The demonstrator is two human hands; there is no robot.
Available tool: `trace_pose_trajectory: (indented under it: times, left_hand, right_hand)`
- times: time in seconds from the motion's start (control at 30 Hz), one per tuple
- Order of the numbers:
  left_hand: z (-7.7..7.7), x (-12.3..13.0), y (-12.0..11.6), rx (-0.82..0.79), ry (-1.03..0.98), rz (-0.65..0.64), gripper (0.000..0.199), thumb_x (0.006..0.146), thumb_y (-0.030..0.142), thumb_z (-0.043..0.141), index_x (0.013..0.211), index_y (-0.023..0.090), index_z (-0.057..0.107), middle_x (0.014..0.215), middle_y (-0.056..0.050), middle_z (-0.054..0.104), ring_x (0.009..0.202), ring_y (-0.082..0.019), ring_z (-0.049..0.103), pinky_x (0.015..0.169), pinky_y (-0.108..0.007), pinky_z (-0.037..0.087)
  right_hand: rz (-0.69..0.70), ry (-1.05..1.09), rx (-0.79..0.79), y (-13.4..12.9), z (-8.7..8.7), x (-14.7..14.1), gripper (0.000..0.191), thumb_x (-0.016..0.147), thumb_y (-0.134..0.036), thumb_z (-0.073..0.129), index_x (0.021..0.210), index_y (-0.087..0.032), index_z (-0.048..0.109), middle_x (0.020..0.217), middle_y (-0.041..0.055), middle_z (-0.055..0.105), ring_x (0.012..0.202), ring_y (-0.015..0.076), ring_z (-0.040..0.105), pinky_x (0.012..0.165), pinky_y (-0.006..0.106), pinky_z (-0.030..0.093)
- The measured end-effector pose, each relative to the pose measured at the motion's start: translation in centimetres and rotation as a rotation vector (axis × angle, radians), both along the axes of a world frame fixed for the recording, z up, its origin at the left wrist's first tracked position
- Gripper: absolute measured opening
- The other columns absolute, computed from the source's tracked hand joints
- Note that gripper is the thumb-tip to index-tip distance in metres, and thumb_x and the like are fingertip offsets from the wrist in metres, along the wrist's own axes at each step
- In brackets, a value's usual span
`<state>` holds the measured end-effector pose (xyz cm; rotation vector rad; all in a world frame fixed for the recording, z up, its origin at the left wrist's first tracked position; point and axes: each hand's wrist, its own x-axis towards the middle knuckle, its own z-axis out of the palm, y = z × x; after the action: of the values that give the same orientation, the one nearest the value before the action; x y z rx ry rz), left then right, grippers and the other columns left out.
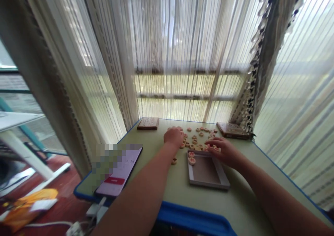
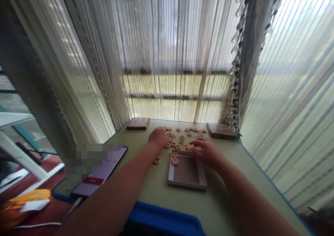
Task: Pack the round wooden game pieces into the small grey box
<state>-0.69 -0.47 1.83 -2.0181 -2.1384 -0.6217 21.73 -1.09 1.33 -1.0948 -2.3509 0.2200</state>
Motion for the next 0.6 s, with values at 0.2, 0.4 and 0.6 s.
trace_pose_trajectory:
  times: [0.2,0.4,0.6]
  left_hand:
    - [-0.90,0.18,0.69,-0.087,0.100,-0.243,0.032,0.083,0.029,0.036,0.101,0.026,0.062,0.104,-0.003,0.061,0.100,-0.019,0.047,0.089,-0.031,0.037]
    - [-0.85,0.29,0.82,-0.106,0.103,-0.246,0.032,0.082,0.033,0.036,0.096,0.023,0.064,0.096,-0.006,0.062,0.097,-0.019,0.049,0.086,-0.031,0.038]
    - [-0.72,0.78,0.83,-0.053,0.161,-0.304,0.032,0.082,0.035,0.037,0.091,0.022,0.065,0.096,-0.007,0.062,0.096,-0.021,0.050,0.084,-0.035,0.040]
  right_hand:
    - [0.049,-0.054,-0.039,-0.12,0.03,-0.16,0.022,0.075,-0.022,0.049,0.080,-0.020,0.070,0.083,0.0064,0.064,0.079,0.0181,0.056,0.075,0.030,0.042]
    - [0.047,-0.058,-0.049,-0.50,0.17,-0.31,0.022,0.074,-0.020,0.048,0.079,-0.020,0.069,0.080,0.0057,0.064,0.078,0.0168,0.055,0.074,0.028,0.041]
    - [0.035,-0.053,-0.021,-0.45,0.04,-0.24,0.020,0.073,-0.020,0.050,0.079,-0.019,0.069,0.079,0.0056,0.062,0.075,0.0163,0.054,0.071,0.027,0.041]
